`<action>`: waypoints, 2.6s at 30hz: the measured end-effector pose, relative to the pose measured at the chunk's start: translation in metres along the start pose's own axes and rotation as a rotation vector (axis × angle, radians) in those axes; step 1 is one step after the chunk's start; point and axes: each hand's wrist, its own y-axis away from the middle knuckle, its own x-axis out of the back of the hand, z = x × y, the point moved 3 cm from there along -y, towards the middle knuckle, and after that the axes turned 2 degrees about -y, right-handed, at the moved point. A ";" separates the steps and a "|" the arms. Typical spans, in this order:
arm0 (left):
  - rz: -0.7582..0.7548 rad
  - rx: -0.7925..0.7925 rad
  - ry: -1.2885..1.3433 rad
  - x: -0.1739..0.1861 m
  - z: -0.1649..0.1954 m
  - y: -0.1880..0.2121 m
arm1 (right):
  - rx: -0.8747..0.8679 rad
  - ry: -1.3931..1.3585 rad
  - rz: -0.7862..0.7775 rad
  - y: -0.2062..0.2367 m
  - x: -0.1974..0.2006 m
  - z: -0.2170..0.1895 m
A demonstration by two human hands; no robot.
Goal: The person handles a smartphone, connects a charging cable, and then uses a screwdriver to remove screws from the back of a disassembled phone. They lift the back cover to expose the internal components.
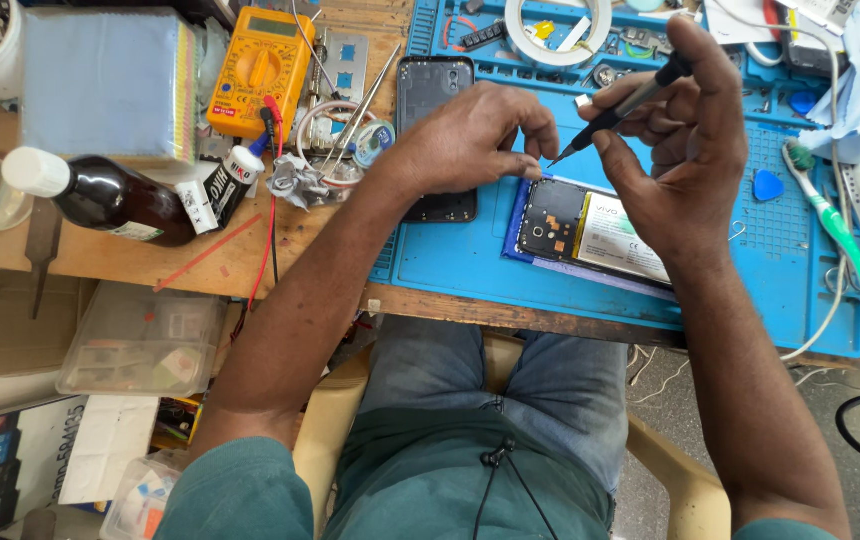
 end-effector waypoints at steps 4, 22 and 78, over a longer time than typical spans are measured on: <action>0.109 -0.055 -0.062 -0.007 0.005 -0.002 | 0.021 0.000 0.029 0.000 0.001 0.002; -0.124 -0.005 -0.123 0.004 0.001 0.005 | 0.016 -0.060 -0.027 0.005 0.004 0.007; -0.192 -0.097 -0.358 -0.020 0.014 0.009 | -0.031 0.229 -0.106 0.001 -0.001 -0.019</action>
